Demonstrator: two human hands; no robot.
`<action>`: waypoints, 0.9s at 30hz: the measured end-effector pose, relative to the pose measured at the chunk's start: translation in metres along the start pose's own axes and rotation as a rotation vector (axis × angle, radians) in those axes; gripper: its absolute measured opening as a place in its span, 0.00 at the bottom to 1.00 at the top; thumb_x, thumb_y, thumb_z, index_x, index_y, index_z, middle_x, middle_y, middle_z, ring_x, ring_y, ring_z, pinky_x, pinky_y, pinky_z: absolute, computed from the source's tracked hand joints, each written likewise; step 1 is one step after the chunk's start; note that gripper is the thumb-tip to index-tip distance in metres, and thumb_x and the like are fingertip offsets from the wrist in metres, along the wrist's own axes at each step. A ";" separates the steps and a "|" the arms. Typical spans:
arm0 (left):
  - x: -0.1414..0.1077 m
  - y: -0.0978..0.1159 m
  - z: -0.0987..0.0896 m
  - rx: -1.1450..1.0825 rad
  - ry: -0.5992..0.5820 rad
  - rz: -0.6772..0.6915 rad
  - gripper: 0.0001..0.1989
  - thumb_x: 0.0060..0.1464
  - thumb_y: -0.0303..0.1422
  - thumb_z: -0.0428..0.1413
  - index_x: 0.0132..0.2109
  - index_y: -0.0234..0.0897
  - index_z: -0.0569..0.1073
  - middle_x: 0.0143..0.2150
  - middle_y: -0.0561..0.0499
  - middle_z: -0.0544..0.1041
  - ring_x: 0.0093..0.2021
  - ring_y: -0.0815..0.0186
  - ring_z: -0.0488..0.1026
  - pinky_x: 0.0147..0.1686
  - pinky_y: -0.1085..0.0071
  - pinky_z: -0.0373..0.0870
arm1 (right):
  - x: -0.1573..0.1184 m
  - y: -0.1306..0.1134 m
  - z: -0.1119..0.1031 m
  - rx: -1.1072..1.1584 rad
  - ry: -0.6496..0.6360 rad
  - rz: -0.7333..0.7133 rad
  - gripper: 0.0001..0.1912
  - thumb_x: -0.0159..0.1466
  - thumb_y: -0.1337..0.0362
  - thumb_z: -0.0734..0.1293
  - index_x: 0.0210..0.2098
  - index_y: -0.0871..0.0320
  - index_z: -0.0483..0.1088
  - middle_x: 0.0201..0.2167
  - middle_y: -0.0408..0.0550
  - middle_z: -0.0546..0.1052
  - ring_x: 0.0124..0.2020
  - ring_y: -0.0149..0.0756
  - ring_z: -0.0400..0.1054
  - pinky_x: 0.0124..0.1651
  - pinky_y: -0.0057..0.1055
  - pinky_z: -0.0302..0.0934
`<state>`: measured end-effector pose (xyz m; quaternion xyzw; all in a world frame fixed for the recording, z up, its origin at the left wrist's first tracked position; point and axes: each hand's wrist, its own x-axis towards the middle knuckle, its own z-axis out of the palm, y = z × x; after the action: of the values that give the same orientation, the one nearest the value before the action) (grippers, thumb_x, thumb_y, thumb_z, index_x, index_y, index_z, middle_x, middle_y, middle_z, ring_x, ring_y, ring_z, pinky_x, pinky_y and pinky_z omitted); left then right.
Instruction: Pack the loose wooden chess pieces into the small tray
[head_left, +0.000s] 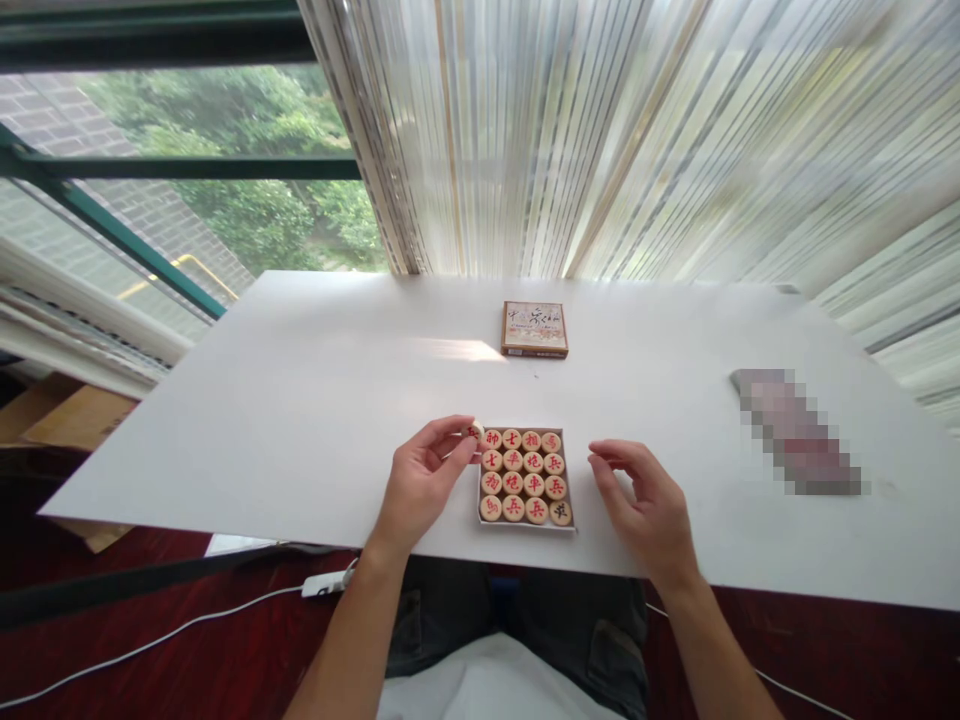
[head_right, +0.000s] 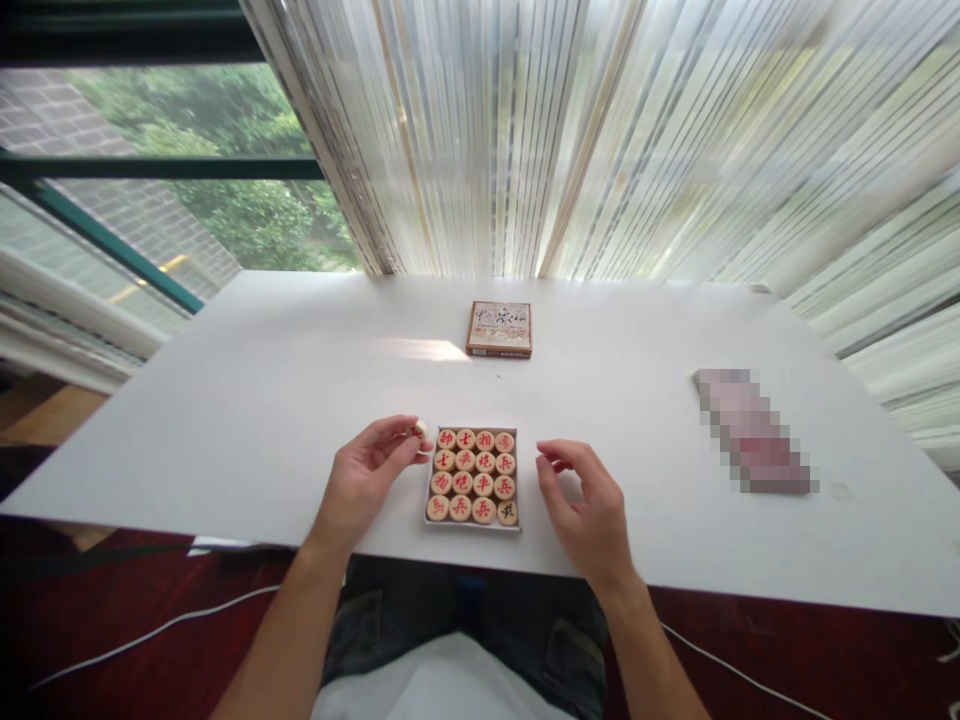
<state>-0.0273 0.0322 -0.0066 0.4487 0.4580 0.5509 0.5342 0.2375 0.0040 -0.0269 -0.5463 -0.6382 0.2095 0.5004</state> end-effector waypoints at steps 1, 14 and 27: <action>0.000 -0.002 0.000 -0.008 -0.013 -0.001 0.17 0.56 0.38 0.68 0.50 0.36 0.79 0.42 0.48 0.84 0.42 0.63 0.84 0.45 0.66 0.83 | -0.001 0.003 0.000 0.019 0.008 0.035 0.07 0.70 0.63 0.68 0.48 0.52 0.75 0.45 0.49 0.78 0.43 0.40 0.75 0.48 0.41 0.72; -0.010 -0.013 0.005 0.065 -0.116 -0.027 0.18 0.58 0.35 0.68 0.54 0.37 0.76 0.47 0.46 0.82 0.44 0.62 0.83 0.44 0.70 0.83 | 0.000 0.004 0.000 0.018 -0.006 0.161 0.07 0.70 0.59 0.69 0.47 0.51 0.76 0.45 0.47 0.80 0.43 0.38 0.77 0.49 0.38 0.71; -0.025 0.009 0.032 0.463 -0.352 0.222 0.14 0.65 0.35 0.61 0.56 0.44 0.77 0.51 0.51 0.83 0.47 0.66 0.81 0.50 0.72 0.78 | -0.004 -0.037 0.007 0.200 -0.215 0.046 0.09 0.72 0.63 0.68 0.51 0.50 0.76 0.45 0.48 0.81 0.47 0.39 0.77 0.51 0.36 0.72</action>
<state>0.0037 0.0077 0.0074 0.6942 0.4198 0.4007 0.4258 0.2132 -0.0098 -0.0014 -0.4823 -0.6516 0.3408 0.4761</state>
